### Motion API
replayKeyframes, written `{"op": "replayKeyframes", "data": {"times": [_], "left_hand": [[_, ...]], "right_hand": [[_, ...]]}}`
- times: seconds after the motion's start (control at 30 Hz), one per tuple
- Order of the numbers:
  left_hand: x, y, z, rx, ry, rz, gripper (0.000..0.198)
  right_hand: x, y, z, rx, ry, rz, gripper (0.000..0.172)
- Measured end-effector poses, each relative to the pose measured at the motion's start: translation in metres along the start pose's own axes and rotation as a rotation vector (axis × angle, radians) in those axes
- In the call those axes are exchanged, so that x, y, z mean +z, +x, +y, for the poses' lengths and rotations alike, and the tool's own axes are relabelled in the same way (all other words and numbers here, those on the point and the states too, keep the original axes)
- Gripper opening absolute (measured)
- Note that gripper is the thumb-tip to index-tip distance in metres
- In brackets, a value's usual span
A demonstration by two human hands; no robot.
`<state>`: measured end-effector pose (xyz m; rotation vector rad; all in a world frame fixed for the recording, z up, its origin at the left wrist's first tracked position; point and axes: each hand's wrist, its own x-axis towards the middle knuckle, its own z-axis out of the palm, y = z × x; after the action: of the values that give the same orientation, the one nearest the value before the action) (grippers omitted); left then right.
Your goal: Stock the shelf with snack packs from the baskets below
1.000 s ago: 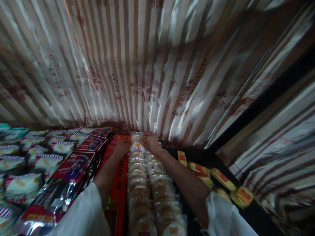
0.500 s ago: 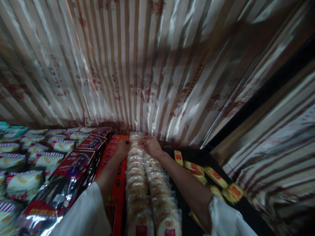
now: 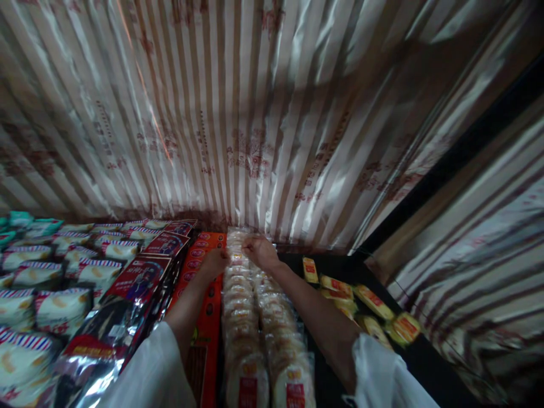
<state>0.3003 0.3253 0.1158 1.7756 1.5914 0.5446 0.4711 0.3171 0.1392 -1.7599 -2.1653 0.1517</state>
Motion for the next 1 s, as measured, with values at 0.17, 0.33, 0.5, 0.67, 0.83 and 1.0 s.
{"op": "replayKeyframes", "data": {"times": [0.17, 0.33, 0.5, 0.67, 0.83, 1.0], "left_hand": [[0.009, 0.007, -0.002, 0.007, -0.085, 0.107, 0.015], [0.01, 0.004, -0.004, -0.04, -0.088, 0.18, 0.015], [0.003, -0.016, -0.007, -0.135, 0.007, 0.191, 0.025], [-0.002, -0.027, -0.009, -0.083, 0.027, 0.048, 0.019], [0.001, -0.026, -0.006, -0.037, -0.001, 0.061, 0.011], [0.01, -0.025, 0.0, -0.029, -0.055, 0.142, 0.013]], "right_hand": [[-0.005, -0.007, 0.002, -0.11, 0.03, 0.057, 0.014], [-0.006, -0.012, -0.003, -0.134, -0.04, -0.049, 0.009], [-0.005, -0.013, -0.01, -0.083, -0.052, -0.056, 0.01], [-0.008, -0.016, -0.013, -0.076, -0.05, -0.059, 0.012], [-0.007, -0.02, -0.011, -0.095, -0.023, -0.008, 0.011], [-0.006, -0.027, -0.004, -0.191, 0.044, 0.015, 0.013]]}}
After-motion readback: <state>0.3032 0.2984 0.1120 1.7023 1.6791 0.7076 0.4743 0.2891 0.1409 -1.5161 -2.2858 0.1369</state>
